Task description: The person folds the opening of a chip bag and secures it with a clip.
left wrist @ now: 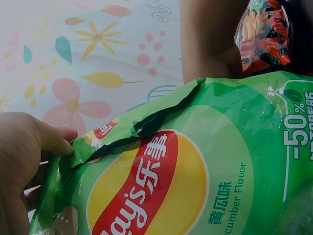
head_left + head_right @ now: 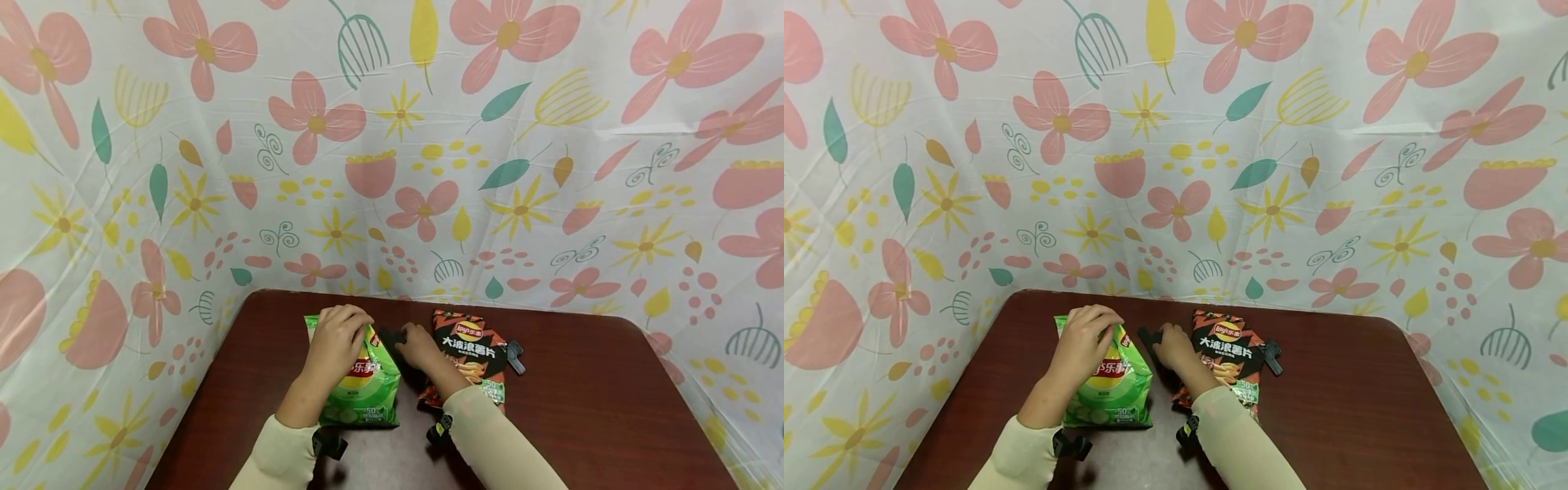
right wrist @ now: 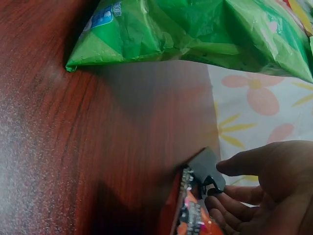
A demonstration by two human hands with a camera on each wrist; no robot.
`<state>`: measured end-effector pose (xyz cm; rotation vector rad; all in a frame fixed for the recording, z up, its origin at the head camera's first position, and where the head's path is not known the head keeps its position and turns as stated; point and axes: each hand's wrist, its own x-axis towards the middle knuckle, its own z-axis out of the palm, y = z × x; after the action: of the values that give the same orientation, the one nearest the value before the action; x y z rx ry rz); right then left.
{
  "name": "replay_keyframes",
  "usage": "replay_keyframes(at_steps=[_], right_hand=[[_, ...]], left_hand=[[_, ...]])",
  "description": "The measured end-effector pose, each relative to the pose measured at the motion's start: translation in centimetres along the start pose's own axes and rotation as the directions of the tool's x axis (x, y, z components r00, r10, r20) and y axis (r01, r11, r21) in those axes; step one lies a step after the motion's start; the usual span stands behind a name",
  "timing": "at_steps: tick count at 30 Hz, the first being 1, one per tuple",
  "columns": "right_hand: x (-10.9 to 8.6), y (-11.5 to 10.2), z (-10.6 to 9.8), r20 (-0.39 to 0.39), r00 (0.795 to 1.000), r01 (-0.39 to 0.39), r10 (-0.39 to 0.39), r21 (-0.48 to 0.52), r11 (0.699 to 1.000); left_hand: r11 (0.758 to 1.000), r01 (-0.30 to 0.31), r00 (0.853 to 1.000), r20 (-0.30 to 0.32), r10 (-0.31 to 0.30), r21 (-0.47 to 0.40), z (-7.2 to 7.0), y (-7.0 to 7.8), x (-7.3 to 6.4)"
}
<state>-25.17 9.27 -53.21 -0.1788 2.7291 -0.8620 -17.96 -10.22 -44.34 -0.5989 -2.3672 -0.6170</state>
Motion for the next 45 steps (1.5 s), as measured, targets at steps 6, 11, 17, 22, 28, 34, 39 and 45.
replay_keyframes(at_steps=[6,11,17,22,28,34,39,45], right_hand=[[0.04,-0.05,0.08,0.008,1.000,0.010,-0.009,-0.037,0.999],[0.11,-0.20,0.01,0.010,1.000,0.007,-0.007,-0.041,0.999],[0.05,-0.31,0.06,0.001,1.000,0.014,-0.014,-0.055,0.998],[-0.28,-0.50,0.23,-0.022,1.000,0.012,-0.013,-0.051,0.999],[-0.42,-0.60,0.27,-0.059,0.998,0.031,-0.035,-0.068,0.997],[-0.42,-0.60,0.09,-0.038,0.999,0.036,-0.038,-0.055,0.998],[-0.36,-0.50,0.16,-0.028,0.998,0.053,-0.053,-0.030,0.998],[-0.36,-0.32,0.26,-0.053,0.996,0.075,-0.075,-0.010,0.997]], left_hand=[[1.000,0.006,1.000,0.009,-0.006,-0.009,0.03,-0.11,-0.03],[1.000,0.008,1.000,0.013,-0.008,-0.009,-0.01,-0.10,0.00],[1.000,0.015,1.000,0.021,-0.015,-0.008,-0.15,-0.03,-0.02],[1.000,0.021,0.999,0.028,-0.021,-0.010,-0.19,-0.03,-0.10],[1.000,0.015,1.000,0.011,-0.015,-0.014,-0.15,-0.09,-0.07],[1.000,0.022,0.999,0.024,-0.021,-0.008,-0.11,-0.16,-0.07],[1.000,0.024,0.999,0.027,-0.024,-0.013,-0.09,-0.19,-0.08],[1.000,0.018,1.000,0.021,-0.018,-0.017,-0.09,-0.14,-0.11]])
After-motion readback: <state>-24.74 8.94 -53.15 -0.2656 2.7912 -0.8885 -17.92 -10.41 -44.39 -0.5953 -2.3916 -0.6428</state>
